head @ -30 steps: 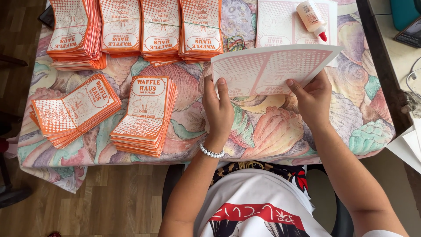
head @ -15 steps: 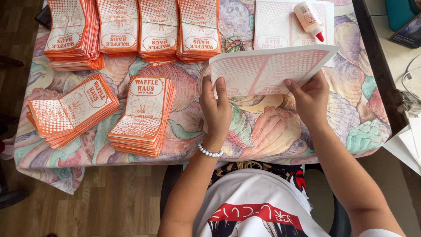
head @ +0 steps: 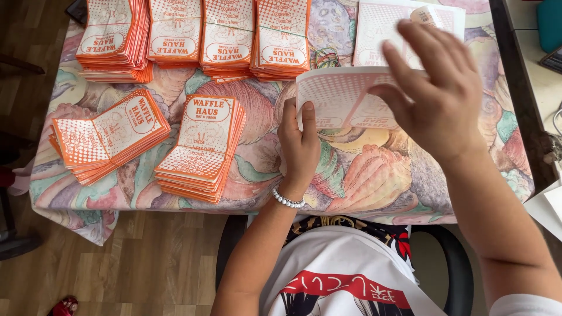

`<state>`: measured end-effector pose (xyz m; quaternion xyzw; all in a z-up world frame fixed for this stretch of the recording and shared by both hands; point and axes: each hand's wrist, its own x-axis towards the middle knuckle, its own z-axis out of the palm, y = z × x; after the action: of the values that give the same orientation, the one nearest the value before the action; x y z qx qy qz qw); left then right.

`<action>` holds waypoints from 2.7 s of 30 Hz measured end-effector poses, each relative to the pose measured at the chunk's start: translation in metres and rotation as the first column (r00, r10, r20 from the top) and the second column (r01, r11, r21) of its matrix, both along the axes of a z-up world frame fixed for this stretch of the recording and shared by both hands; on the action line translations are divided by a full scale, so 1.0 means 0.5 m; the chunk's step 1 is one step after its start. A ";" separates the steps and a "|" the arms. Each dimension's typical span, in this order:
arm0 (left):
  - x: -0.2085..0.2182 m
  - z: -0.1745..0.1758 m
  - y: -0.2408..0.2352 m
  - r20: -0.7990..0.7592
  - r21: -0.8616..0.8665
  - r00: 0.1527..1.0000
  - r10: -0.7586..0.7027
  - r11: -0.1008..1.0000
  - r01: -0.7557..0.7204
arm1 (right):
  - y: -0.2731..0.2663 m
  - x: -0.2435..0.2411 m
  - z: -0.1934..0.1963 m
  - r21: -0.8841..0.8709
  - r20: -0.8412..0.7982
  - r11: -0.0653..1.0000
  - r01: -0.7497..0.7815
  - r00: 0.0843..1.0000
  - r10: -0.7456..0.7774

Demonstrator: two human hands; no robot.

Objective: Folding flat paper sheets into bags and organizing them into stacks on a table.

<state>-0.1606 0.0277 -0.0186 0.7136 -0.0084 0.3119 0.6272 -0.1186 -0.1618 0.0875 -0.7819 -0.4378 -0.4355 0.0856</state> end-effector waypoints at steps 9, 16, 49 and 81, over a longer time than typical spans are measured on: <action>0.001 -0.006 -0.001 0.010 -0.036 1.000 -0.015 0.999 0.016 | 0.021 0.030 -0.018 -0.005 -0.119 1.000 -0.015 0.993 0.015; -0.003 0.001 0.000 0.009 -0.020 1.000 -0.009 1.000 0.009 | 0.026 0.029 -0.019 0.054 -0.191 0.996 -0.076 0.978 0.085; 0.085 -0.062 0.139 -0.397 0.791 0.903 -0.164 0.439 0.427 | 0.033 0.116 -0.266 -0.116 -0.866 0.991 0.064 0.483 -0.132; 0.044 -0.022 0.137 0.055 0.982 0.907 -0.417 0.188 0.027 | 0.008 0.056 -0.224 -0.527 -0.249 0.839 -0.135 0.969 0.000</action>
<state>-0.1388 0.0963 -0.0296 0.8769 -0.4035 0.2501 0.0757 -0.0906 -0.1578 -0.0245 -0.8048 -0.5565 -0.1941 -0.0704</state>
